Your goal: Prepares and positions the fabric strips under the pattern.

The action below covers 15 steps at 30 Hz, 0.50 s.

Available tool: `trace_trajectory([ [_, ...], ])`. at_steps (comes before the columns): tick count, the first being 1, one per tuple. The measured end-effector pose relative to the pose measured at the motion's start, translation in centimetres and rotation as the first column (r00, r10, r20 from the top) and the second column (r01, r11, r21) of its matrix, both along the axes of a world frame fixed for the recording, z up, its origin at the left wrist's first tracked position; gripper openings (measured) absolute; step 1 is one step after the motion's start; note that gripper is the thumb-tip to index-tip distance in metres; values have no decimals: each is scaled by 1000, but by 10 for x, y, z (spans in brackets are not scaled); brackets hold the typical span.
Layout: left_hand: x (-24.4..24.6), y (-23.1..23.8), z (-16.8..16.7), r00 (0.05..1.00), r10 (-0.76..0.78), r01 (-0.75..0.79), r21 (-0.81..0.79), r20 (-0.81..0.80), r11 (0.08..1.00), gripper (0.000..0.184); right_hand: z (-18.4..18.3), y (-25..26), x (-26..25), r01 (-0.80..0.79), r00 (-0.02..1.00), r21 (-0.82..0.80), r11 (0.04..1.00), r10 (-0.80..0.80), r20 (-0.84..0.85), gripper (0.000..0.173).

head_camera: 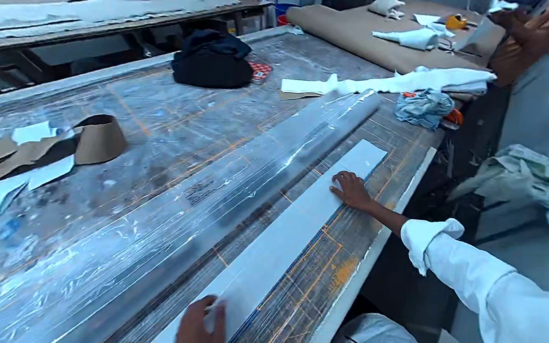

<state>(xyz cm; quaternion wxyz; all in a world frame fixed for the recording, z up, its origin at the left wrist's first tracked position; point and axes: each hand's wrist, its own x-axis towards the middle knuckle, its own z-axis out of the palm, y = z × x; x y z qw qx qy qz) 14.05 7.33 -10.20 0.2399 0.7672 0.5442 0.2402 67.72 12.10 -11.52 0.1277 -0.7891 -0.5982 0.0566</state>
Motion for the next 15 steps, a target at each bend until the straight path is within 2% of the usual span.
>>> trace_trajectory([
  [3,116,17,-3,993,-115,114,30,33,993,40,14,-2,27,-79,997,-35,996,78,-13,44],
  [6,199,22,-4,988,-132,130,-29,-80,991,48,20,-6,62,-136,990,0,991,136,-22,42],
  [8,234,20,-3,968,-135,117,-94,-211,989,44,19,-5,81,-221,974,11,975,221,-57,40],
  [11,274,12,22,926,-165,58,-305,-340,951,46,11,-9,107,-440,894,16,898,439,-88,34],
  [12,286,13,29,929,-147,41,-303,-338,952,43,10,-9,115,-500,860,39,865,501,-98,33],
  [15,322,27,21,968,-78,50,-121,-241,991,26,4,-1,132,-540,825,142,830,555,-103,31],
])
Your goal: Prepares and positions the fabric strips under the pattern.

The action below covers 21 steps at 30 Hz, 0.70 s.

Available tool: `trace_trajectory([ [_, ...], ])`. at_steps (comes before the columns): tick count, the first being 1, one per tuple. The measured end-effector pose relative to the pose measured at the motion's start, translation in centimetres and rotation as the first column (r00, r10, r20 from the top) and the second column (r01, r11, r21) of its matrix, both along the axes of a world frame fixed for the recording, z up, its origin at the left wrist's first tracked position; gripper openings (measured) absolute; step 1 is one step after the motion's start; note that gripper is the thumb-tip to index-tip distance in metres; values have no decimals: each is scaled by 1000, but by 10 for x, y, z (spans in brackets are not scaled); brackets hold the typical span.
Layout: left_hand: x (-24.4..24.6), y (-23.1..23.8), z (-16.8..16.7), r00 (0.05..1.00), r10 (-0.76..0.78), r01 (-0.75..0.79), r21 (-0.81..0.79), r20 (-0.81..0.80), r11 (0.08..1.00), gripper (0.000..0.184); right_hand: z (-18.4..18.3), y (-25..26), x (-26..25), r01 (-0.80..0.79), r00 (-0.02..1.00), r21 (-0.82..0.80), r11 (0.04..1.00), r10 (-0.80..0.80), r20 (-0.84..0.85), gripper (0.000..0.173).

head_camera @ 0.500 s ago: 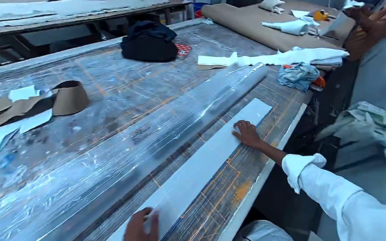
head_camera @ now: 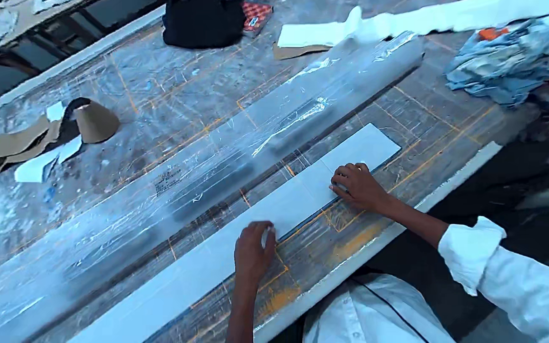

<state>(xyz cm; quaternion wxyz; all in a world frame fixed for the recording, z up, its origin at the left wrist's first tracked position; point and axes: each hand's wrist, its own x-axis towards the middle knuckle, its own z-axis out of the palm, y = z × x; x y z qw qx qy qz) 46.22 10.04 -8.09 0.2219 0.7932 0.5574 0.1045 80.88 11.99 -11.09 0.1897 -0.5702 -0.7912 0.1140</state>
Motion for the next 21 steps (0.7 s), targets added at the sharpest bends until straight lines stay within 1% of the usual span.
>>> trace_trajectory([
  [1,11,1,-5,1000,6,-6,-1,4,1000,24,-2,3,6,4,1000,1,1000,-4,-11,29],
  [3,27,-6,-2,998,8,-17,-132,-68,991,27,-2,2,14,-8,1000,-41,999,7,-24,26],
  [4,33,-5,2,994,-13,-9,-212,-104,977,26,-1,5,20,-21,1000,-44,999,20,-22,25],
  [5,38,-4,6,991,-27,-7,-258,-129,966,27,-1,9,29,-30,999,-39,999,30,-20,25],
  [6,43,-6,9,992,-19,-13,-244,-128,970,28,-2,11,38,-33,999,-35,999,31,-36,24],
  [7,47,-8,12,996,4,-21,-179,-93,984,29,-4,10,45,-17,997,-29,999,15,-69,24],
  [9,56,2,9,998,50,-53,-76,-45,996,35,-6,9,64,73,989,-25,997,-75,-130,23],
  [10,60,8,3,997,52,-56,-70,-55,996,38,-5,11,75,131,979,-28,991,-133,-153,22],
  [12,65,11,-2,992,11,-30,-145,-128,989,29,0,9,95,249,953,-41,968,-253,-169,20],
  [13,69,10,0,986,-21,-14,-206,-166,979,23,4,7,105,308,937,-62,949,-314,-154,21],
  [14,74,11,3,980,-49,2,-237,-193,972,21,9,7,116,370,916,-75,926,-377,-137,21],
  [15,82,13,4,980,-63,21,-220,-189,975,21,12,9,127,432,891,-81,898,-439,-115,22],
  [16,90,15,4,986,-65,40,-166,-150,985,22,12,10,138,490,863,-91,867,-497,-92,24],
  [18,109,16,2,998,-66,64,-74,-24,995,24,10,4,150,565,814,-158,810,-578,-51,33],
  [21,156,32,-1,986,-85,86,1,146,996,28,6,0,152,602,791,-173,780,-611,-2,45],
])
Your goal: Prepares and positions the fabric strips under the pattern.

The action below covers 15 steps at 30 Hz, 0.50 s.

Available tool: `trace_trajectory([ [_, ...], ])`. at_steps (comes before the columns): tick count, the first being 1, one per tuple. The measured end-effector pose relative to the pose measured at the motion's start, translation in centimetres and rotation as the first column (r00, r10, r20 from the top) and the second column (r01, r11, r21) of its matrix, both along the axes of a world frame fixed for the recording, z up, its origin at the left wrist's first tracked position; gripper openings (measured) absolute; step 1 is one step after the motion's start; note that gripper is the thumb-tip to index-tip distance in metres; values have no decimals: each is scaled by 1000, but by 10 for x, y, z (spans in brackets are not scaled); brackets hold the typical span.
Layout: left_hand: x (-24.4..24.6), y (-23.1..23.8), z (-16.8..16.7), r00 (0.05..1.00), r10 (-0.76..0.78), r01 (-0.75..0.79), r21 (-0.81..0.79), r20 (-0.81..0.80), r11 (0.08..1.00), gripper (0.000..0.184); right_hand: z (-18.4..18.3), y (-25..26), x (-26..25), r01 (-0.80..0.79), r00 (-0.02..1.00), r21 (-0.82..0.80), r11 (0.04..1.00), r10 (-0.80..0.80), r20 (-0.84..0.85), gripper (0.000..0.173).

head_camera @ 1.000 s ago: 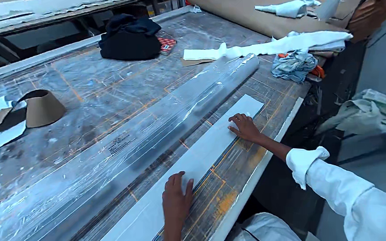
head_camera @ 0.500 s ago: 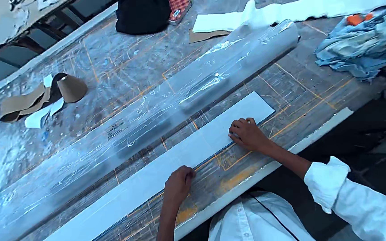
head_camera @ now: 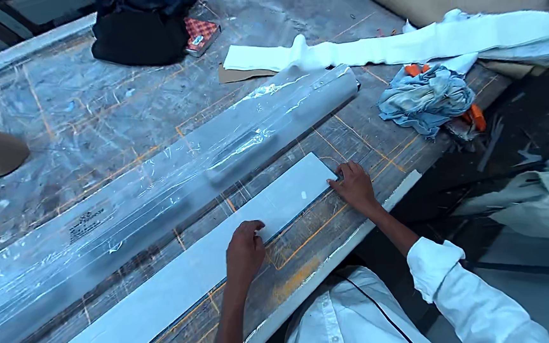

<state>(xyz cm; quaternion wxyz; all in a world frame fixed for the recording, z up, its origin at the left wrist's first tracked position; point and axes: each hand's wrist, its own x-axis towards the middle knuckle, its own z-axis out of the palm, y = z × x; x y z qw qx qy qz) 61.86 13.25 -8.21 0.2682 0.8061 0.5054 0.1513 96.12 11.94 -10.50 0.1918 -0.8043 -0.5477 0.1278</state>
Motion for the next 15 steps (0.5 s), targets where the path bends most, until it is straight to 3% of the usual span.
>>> trace_trajectory([
  [3,49,22,3,998,-27,26,7,49,1000,27,2,0,-5,0,1000,-24,1000,0,-5,42],
  [9,109,63,10,994,71,-71,4,-88,997,26,12,6,-5,-30,996,-95,995,22,-86,21],
  [15,131,36,7,986,-30,26,-28,-164,999,24,18,11,11,-52,963,-128,990,16,-268,17],
])
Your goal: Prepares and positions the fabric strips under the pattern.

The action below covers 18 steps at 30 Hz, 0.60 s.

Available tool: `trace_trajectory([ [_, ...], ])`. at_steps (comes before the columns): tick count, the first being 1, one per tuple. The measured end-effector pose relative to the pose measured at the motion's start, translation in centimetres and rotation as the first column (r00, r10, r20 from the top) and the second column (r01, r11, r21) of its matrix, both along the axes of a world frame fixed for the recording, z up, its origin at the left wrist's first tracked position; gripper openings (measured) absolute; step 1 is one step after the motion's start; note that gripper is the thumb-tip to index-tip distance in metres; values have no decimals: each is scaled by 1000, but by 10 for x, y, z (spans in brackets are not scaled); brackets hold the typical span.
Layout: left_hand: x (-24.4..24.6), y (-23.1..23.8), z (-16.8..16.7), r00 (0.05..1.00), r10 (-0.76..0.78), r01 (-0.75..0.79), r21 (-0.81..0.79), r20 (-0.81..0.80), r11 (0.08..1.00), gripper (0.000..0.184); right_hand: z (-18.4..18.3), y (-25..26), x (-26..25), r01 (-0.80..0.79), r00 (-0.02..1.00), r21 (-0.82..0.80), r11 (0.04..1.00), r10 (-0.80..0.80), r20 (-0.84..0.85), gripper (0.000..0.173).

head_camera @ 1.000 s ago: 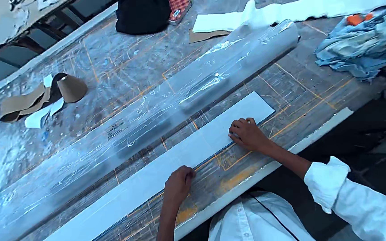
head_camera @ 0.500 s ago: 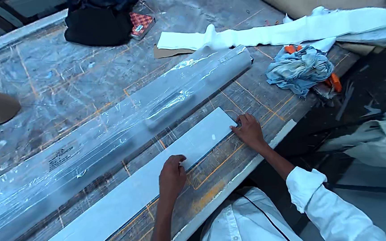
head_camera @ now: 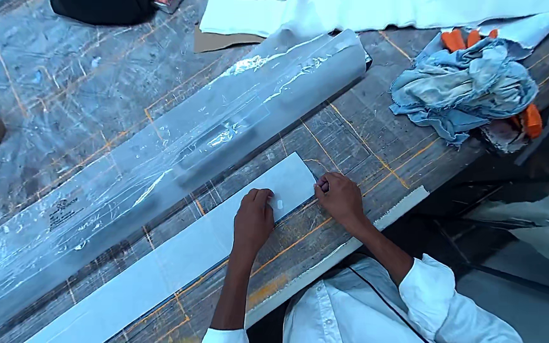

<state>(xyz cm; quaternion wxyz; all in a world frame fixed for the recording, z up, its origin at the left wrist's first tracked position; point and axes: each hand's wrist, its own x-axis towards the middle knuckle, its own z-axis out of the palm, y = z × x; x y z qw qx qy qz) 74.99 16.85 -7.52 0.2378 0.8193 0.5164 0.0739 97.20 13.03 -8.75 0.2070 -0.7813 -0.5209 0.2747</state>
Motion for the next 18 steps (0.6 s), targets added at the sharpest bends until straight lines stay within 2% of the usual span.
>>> trace_trajectory([
  [3,16,-12,9,997,-60,52,-156,-49,986,20,0,2,7,-29,999,-7,1000,29,-21,15],
  [5,26,-13,19,995,-78,64,-204,-62,977,17,0,5,10,-57,998,-5,998,57,-23,14],
  [10,56,-4,22,994,74,-82,-109,-81,991,32,-2,6,14,-96,995,31,995,96,-2,14],
  [14,68,-1,27,997,-15,0,-218,-71,976,26,-4,6,15,-95,996,48,994,95,4,14],
  [18,71,4,26,988,56,-69,-92,-142,993,35,-8,4,14,-93,996,95,991,91,23,14],
])
